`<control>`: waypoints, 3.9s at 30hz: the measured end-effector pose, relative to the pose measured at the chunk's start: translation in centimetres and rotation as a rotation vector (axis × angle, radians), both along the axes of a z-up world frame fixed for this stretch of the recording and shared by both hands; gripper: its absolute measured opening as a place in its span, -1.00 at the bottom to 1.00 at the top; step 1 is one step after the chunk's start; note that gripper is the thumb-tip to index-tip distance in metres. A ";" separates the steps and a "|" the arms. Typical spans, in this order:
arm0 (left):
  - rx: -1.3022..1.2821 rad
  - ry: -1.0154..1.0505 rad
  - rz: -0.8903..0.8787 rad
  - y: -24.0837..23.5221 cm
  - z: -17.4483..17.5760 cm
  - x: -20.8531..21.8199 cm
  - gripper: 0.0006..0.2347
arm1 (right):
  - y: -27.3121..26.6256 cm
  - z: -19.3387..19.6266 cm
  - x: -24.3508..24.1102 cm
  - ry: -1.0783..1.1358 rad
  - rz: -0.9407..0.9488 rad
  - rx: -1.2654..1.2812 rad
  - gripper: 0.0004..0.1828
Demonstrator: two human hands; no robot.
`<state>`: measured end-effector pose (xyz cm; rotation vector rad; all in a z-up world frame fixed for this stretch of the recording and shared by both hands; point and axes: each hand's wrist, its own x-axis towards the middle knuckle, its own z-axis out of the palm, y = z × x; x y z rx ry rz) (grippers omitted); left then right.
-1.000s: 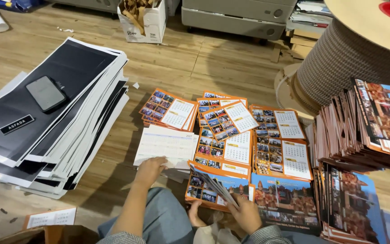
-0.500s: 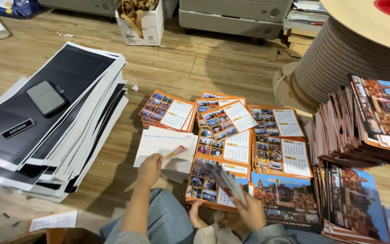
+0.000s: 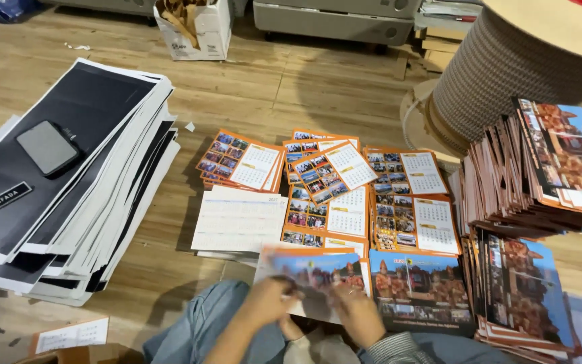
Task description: The person sits on the floor and sorts through a large pile of printed calendars, picking them up, flipping through the pages, and stacking them into separate piles. The person handles the calendars by hand, organizing them on the wooden floor.
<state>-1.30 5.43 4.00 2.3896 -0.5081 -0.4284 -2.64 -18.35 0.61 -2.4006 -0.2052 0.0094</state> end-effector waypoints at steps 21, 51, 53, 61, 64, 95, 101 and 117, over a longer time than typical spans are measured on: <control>-0.086 0.453 0.735 0.1 2.1 1.8 -0.84 | 1.2 2.2 -0.8 -0.305 0.469 0.334 -0.39; -0.917 0.028 0.527 -4.0 -0.4 1.9 -0.47 | -2.7 3.1 2.0 -0.106 -0.284 0.871 -0.40; -0.881 -0.171 0.555 -5.0 0.7 1.7 -0.81 | -2.8 4.1 1.7 -0.290 -0.159 0.946 -0.88; -0.656 0.090 0.610 -3.2 -6.0 3.0 -0.77 | -5.4 -0.3 2.1 -0.129 -0.218 0.760 -0.68; -0.526 -0.084 0.482 -2.7 -8.2 3.5 -0.80 | -11.4 -3.2 3.4 -0.153 -0.263 0.725 -0.70; -0.074 0.272 0.404 -4.0 -1.6 3.2 -0.76 | -26.7 6.5 -2.9 0.506 -1.247 0.154 0.33; -0.043 0.213 0.364 -3.8 -2.6 3.5 -0.75 | -25.6 7.9 -2.1 0.219 -1.578 1.656 -0.15; 0.490 -0.201 0.197 -9.7 1.4 1.7 -0.66 | -29.5 2.6 -3.8 0.192 -1.362 1.719 0.08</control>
